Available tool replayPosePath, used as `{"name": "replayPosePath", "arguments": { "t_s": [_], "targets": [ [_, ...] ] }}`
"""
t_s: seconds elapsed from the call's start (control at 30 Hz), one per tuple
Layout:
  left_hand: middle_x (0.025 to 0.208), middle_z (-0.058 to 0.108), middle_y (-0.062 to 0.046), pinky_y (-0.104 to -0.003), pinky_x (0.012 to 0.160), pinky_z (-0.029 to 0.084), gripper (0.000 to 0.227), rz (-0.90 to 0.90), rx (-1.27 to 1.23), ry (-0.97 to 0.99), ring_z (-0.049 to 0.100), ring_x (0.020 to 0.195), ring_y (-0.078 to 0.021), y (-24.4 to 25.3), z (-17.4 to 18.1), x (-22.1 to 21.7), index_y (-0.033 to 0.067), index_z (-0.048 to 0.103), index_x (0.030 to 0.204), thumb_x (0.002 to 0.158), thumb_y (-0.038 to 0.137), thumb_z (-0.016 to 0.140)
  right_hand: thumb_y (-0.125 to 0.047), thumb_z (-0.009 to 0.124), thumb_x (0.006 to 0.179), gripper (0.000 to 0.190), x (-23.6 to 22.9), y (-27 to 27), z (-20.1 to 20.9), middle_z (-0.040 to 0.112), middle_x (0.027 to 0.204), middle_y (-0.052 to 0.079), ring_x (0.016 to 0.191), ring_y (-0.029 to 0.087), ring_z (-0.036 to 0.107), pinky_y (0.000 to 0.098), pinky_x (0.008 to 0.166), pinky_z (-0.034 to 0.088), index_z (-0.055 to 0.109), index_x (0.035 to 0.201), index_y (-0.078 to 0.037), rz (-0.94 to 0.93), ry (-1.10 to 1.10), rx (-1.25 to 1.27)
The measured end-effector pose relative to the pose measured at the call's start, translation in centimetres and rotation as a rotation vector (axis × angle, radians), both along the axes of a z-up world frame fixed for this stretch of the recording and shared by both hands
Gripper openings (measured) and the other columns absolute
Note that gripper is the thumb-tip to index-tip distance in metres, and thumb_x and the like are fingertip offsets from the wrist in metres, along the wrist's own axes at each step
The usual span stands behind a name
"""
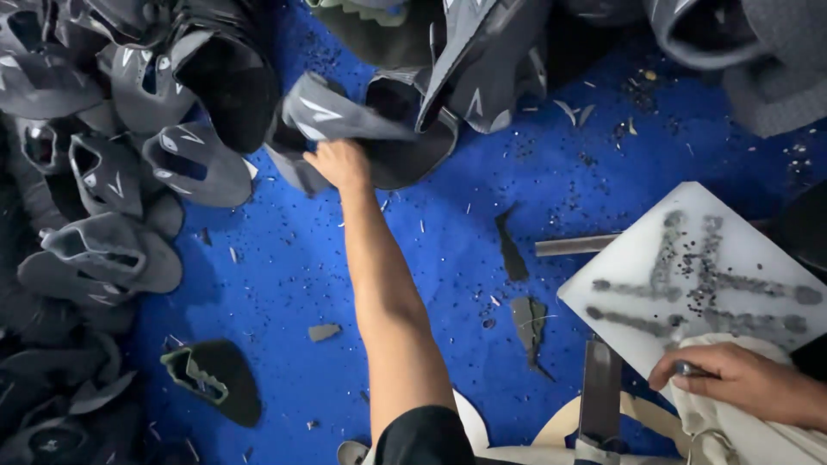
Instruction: Punching decorative patterns and holes into shoe uppers using a hammer and a punch tool.
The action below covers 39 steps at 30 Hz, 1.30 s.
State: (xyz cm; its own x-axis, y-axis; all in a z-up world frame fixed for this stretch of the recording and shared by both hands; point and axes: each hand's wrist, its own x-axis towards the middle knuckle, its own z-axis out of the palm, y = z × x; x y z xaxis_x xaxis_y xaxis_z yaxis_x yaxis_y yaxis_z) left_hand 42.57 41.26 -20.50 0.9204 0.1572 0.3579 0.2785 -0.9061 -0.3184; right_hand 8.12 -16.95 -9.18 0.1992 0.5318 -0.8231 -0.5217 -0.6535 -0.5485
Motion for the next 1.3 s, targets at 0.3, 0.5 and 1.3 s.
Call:
{"name": "replayPosePath", "arguments": {
  "t_s": [0.3,0.5,1.3],
  "targets": [
    [0.113,0.063,-0.025,-0.058,0.104,0.039,0.030,-0.372,-0.197,0.358,0.064,0.102,-0.0373,-13.6,5.2,-30.7,0.0028,0.073,0.113,0.089,0.014,0.058,-0.034,0.058,0.098,0.029,-0.1,0.8,-1.8,0.071,0.107,0.001,0.108,0.013,0.069,0.0315,0.102,0.055,0.071,0.116,-0.015,-0.028,-0.040,0.138],
    [0.124,0.065,-0.020,-0.059,0.092,0.037,0.045,-0.350,-0.601,0.225,0.064,0.107,-0.0359,-20.6,21.5,-42.1,-0.0019,0.074,0.112,0.074,0.022,0.075,-0.027,0.053,0.098,0.029,-1.0,0.4,-5.1,0.077,0.106,0.005,0.106,0.014,0.074,0.0317,0.099,0.053,0.072,0.112,-0.009,-0.104,-0.170,0.353],
    [0.096,0.077,-0.007,-0.031,0.083,0.059,0.022,-0.195,-1.286,0.471,0.077,0.091,-0.0166,-34.1,26.7,-42.6,0.0098,0.068,0.108,0.095,0.026,0.074,-0.025,0.086,0.061,0.083,0.2,-0.1,9.4,0.061,0.129,0.008,0.086,0.021,0.067,0.0337,0.072,0.055,0.062,0.140,-0.013,-0.132,-1.119,0.226]
  ]
}}
